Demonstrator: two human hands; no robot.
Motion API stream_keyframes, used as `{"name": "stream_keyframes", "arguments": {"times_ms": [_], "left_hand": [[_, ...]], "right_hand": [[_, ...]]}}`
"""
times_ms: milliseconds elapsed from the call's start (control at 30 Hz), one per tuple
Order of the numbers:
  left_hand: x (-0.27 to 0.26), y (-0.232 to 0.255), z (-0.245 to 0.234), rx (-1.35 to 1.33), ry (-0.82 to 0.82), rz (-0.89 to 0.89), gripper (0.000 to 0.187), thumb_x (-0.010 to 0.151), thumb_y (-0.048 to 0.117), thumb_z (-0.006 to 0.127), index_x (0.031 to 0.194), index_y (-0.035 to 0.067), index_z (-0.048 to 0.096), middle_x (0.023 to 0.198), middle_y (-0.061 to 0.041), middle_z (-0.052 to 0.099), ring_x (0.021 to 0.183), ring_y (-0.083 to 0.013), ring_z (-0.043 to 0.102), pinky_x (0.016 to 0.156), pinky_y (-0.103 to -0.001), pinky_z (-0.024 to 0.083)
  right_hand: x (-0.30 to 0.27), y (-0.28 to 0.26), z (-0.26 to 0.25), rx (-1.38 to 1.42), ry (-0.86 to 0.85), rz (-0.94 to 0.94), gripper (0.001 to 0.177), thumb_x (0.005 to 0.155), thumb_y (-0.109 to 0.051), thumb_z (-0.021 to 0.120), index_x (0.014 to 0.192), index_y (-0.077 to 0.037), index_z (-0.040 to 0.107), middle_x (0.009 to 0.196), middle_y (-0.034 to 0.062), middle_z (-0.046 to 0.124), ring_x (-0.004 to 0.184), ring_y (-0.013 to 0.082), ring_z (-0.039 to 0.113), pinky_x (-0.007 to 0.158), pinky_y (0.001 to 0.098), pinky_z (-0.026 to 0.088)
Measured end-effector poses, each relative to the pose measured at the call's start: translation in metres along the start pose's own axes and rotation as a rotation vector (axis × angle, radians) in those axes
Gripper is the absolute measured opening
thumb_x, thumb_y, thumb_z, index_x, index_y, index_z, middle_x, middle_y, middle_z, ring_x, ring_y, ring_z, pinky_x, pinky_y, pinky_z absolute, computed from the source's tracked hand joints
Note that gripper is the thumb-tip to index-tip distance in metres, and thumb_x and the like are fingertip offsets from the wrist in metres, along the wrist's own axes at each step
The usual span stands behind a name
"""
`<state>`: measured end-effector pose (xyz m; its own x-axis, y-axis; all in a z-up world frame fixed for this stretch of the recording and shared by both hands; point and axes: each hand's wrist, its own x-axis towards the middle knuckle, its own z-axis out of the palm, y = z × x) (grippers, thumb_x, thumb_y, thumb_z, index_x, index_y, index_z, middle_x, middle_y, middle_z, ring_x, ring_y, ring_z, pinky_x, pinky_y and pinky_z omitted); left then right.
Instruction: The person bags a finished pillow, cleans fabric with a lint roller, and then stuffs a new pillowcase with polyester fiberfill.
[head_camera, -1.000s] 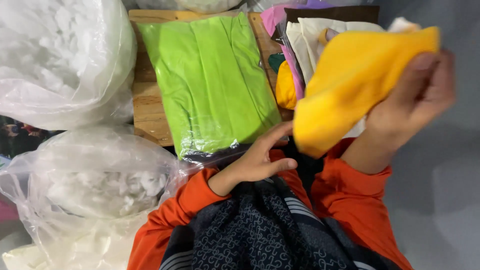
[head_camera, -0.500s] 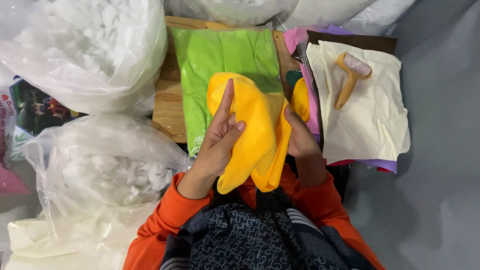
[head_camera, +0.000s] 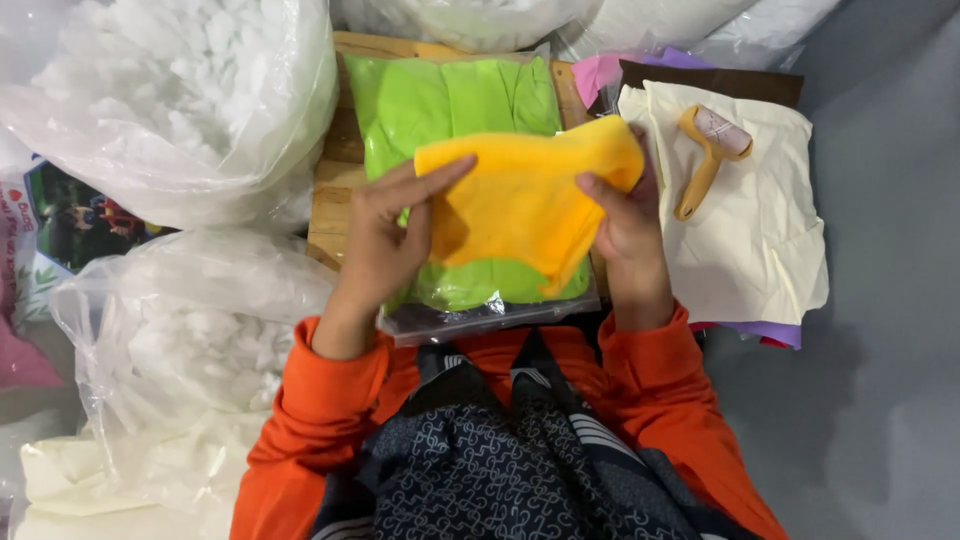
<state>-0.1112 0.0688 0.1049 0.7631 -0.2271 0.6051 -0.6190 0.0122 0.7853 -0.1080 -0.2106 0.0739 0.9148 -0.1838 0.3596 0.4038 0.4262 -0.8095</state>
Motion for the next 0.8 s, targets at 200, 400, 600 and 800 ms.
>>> {"name": "stream_keyframes", "arguments": {"times_ms": [200, 400, 600, 800], "left_hand": [[0.025, 0.023, -0.013, 0.376, 0.028, 0.243, 0.056, 0.095, -0.021, 0.053, 0.145, 0.004, 0.055, 0.116, -0.010, 0.071, 0.087, -0.0251, 0.060, 0.113, -0.052, 0.051], [-0.064, -0.025, -0.013, 0.342, -0.219, -0.232, 0.040, 0.075, -0.011, 0.070, 0.110, 0.006, 0.080, 0.086, -0.019, 0.074, 0.083, -0.0444, 0.071, 0.087, -0.051, 0.056], [-0.043, -0.034, -0.022, 0.407, -0.200, -0.266, 0.022, 0.083, 0.005, 0.078, 0.105, 0.002, 0.077, 0.096, -0.019, 0.060, 0.090, -0.0441, 0.061, 0.084, -0.053, 0.050], [-0.018, -0.081, -0.001, 0.961, 0.114, -0.143, 0.072, 0.090, 0.009, 0.072, 0.156, 0.006, 0.043, 0.145, -0.023, 0.043, 0.135, -0.0482, 0.042, 0.113, -0.060, 0.035]], "right_hand": [[0.013, -0.032, 0.002, -0.572, -0.140, -0.371, 0.095, 0.100, -0.023, 0.083, 0.171, -0.024, 0.021, 0.178, -0.0063, 0.010, 0.169, 0.0138, 0.013, 0.139, 0.0455, 0.041], [-0.067, 0.009, -0.034, -0.992, -0.184, 0.239, 0.042, 0.066, 0.000, 0.085, 0.102, -0.021, 0.086, 0.091, 0.0080, 0.078, 0.081, 0.0205, 0.070, 0.075, 0.0350, 0.055], [-0.059, 0.016, -0.069, -1.273, -0.288, -0.116, 0.027, 0.074, -0.036, 0.094, 0.089, -0.019, 0.080, 0.112, 0.0064, 0.053, 0.102, 0.0307, 0.050, 0.090, 0.0393, 0.042], [0.029, 0.031, -0.003, -1.502, -0.424, -0.562, 0.033, 0.106, -0.033, 0.063, 0.133, -0.014, 0.067, 0.145, 0.0190, 0.050, 0.138, 0.0470, 0.042, 0.111, 0.0634, 0.034]]}}
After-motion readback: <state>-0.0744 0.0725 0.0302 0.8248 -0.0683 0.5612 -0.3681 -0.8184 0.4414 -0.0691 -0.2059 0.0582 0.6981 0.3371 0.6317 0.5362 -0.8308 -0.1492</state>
